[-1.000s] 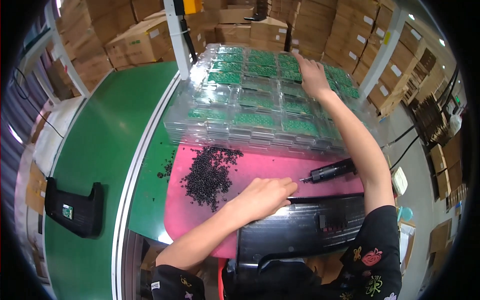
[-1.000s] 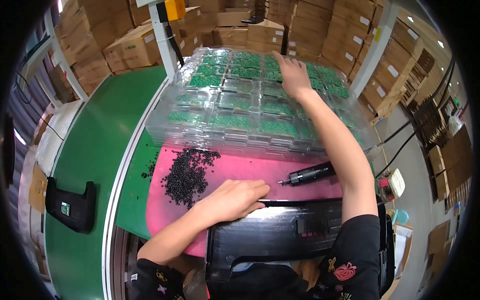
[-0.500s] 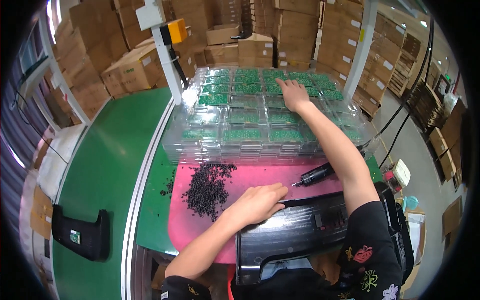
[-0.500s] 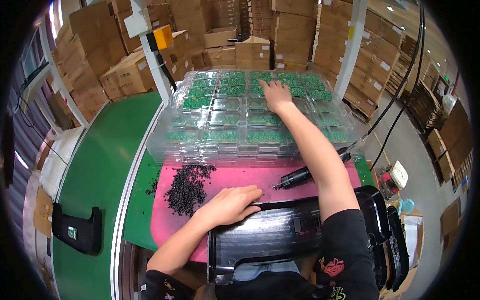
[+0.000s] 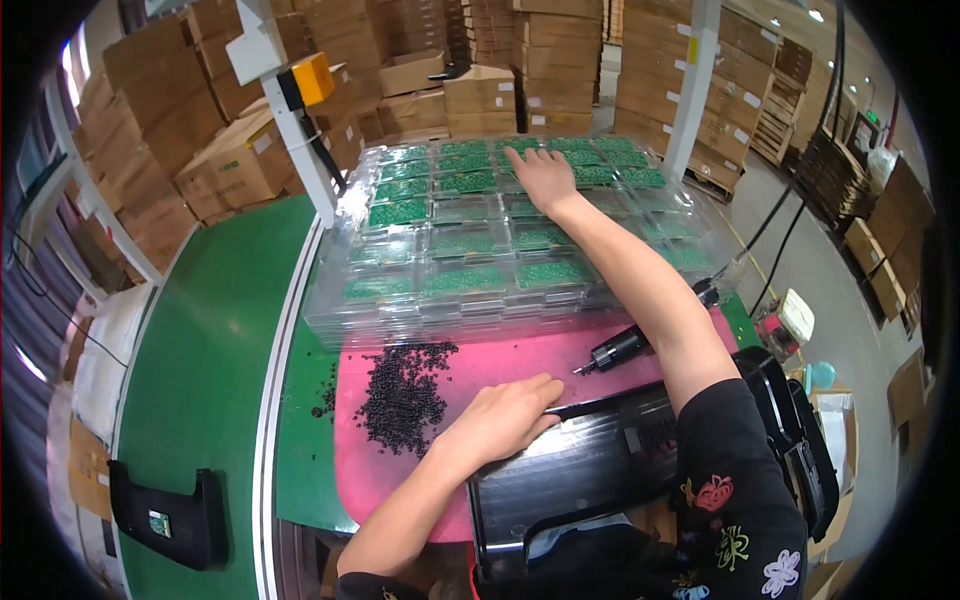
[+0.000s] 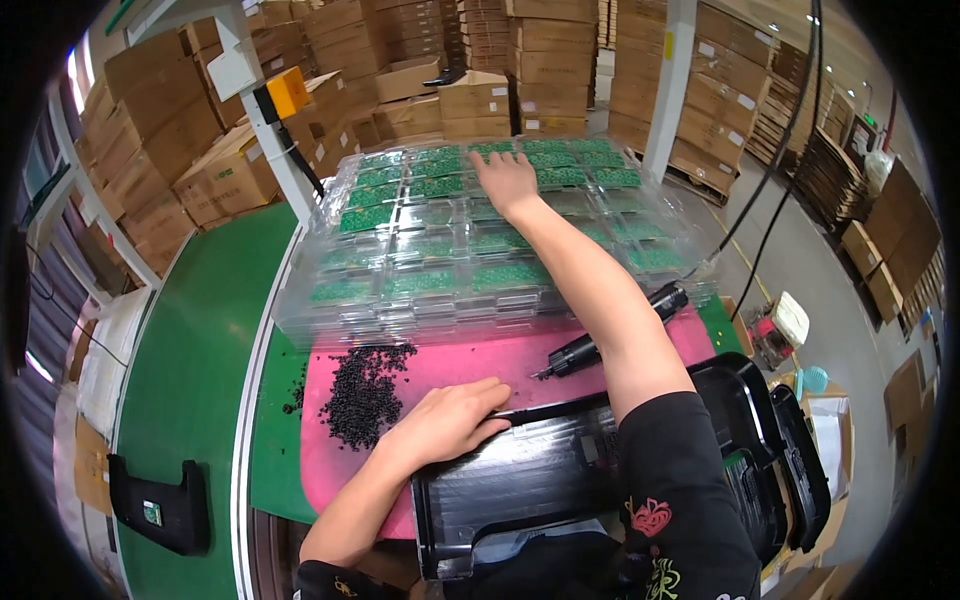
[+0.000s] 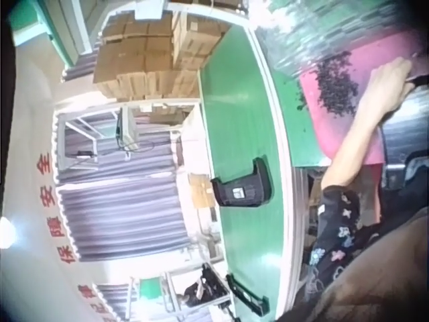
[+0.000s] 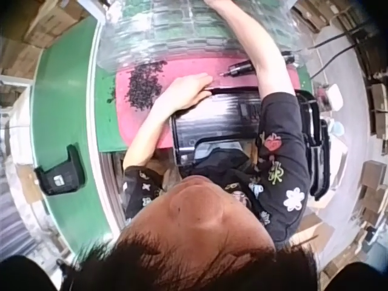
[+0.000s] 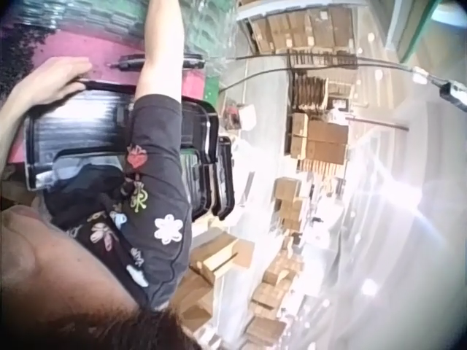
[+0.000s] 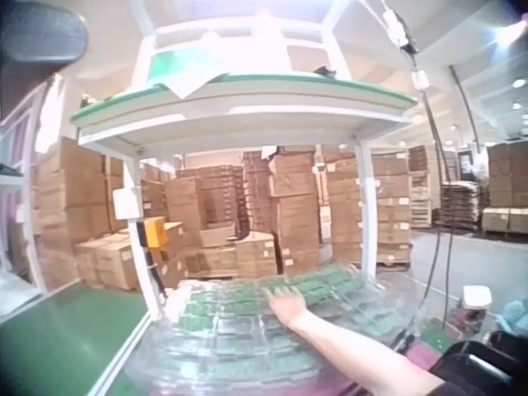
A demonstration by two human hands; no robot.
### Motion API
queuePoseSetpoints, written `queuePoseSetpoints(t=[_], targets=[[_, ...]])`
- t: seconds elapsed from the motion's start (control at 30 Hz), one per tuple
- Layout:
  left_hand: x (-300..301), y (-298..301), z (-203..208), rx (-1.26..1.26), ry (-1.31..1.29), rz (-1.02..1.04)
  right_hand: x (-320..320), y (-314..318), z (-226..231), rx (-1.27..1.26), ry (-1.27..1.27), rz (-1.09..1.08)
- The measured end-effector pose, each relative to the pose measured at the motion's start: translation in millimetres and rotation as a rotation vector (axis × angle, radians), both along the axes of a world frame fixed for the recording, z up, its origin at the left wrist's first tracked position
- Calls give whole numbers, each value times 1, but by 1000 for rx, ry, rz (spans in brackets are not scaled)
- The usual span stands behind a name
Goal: Assemble printed circuit boards into plastic housings using an electric screwdriver and small screws.
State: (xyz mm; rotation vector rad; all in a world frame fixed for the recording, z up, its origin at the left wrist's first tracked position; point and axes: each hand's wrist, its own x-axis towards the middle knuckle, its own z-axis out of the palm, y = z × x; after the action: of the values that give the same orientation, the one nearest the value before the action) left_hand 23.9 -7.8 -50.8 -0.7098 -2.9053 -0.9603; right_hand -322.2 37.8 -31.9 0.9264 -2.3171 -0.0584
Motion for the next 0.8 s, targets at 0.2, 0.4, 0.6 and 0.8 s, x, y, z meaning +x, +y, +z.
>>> queuePoseSetpoints(t=[0.2, 0.4, 0.6, 0.8], targets=[[11, -4, 14, -130, -97, 57, 113, 39, 65, -400, -355, 314], [10, 3, 25, 985, -202, 88, 247, 119, 73, -978, -1028, 875], [18, 42, 61, 938, -439, -149, 307, 183, 82, -1040, -1198, 677], [15, 61, 79, 780, -378, -18, 288, 256, 52, -712, -626, 642]])
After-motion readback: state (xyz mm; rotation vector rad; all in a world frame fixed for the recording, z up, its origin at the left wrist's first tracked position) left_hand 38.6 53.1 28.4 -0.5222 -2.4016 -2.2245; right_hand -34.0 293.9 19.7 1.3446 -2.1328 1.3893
